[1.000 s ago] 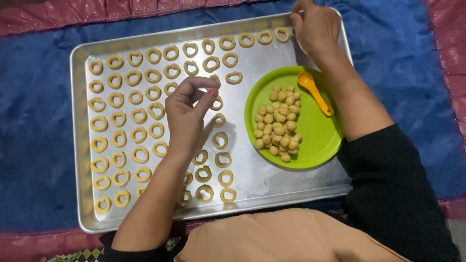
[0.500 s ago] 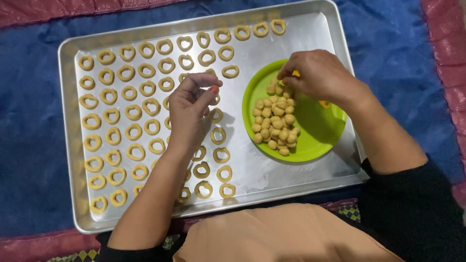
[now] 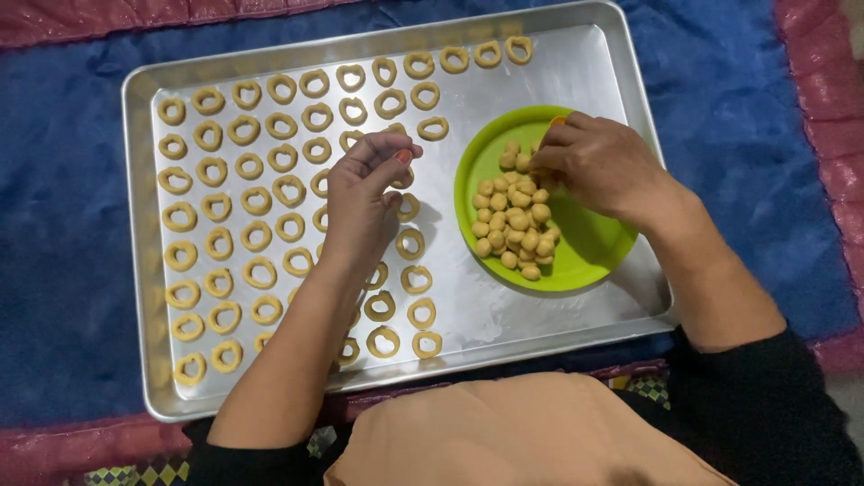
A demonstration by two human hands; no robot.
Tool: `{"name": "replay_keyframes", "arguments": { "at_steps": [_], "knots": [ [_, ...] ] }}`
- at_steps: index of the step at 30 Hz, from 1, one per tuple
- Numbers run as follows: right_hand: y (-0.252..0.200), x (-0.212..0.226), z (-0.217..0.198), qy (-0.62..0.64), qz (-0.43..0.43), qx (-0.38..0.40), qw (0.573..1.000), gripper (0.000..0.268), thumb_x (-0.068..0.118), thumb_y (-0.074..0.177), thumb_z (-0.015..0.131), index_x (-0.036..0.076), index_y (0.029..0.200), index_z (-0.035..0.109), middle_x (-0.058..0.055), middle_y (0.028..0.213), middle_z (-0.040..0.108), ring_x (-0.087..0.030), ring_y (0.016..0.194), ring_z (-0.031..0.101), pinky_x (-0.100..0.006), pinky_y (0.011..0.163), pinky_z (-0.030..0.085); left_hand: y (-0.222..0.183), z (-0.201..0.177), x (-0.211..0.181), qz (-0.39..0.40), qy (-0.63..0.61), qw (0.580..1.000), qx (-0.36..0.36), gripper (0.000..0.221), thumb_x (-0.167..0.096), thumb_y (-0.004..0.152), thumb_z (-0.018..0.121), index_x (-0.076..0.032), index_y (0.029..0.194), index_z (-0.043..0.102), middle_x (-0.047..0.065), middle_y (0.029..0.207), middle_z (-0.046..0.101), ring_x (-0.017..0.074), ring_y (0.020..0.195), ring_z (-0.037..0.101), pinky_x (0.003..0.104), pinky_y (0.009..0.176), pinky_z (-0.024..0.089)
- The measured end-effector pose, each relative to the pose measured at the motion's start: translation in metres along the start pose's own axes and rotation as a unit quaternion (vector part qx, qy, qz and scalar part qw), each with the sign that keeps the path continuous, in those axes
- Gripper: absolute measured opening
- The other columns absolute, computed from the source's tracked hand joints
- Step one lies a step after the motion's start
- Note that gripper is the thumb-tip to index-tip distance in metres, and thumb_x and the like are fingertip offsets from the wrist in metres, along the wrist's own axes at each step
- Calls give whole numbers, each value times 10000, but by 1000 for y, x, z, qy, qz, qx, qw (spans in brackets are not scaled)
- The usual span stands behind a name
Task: A person is manually shaping small pieces of dough into rings by rolling them between their palms and joining the ends, then placing them on a large metal tray.
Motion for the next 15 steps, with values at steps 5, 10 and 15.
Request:
{"name": "replay_keyframes", "arguments": {
  "at_steps": [5,10,15],
  "knots": [
    [4,-13,-2,27,78,-14,997,76,257,943,778,190,978,775,46,932,701,-172,856,671,-283,709,539,-3,9,6,-8,-9,1000,29,179,-101,882,670,-115,1058,699,43,962,722,82,742,600,186,574,415],
    [13,-11,-19,232,151,-81,958,193,174,951,809,101,1119,750,-32,950,672,-211,813,659,-328,675,519,-11,32,14,18,-67,994,89,317,-261,938,693,-101,1211,664,103,1124,714,139,979,676,234,784,543],
    [34,100,-77,315,-19,-300,900,251,370,973,726,205,1158,766,17,937,719,-231,853,642,-350,795,498,-30,64,-1,6,-272,940,207,927,-797,939,393,-166,1610,289,182,1622,385,359,1512,356,554,1248,268]
  ]
}}
Point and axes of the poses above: each hand's wrist, its own y-axis towards the middle knuckle, its own z-axis out of the palm, x = y × z, the point moved 10 cm from there along y, towards the middle knuckle
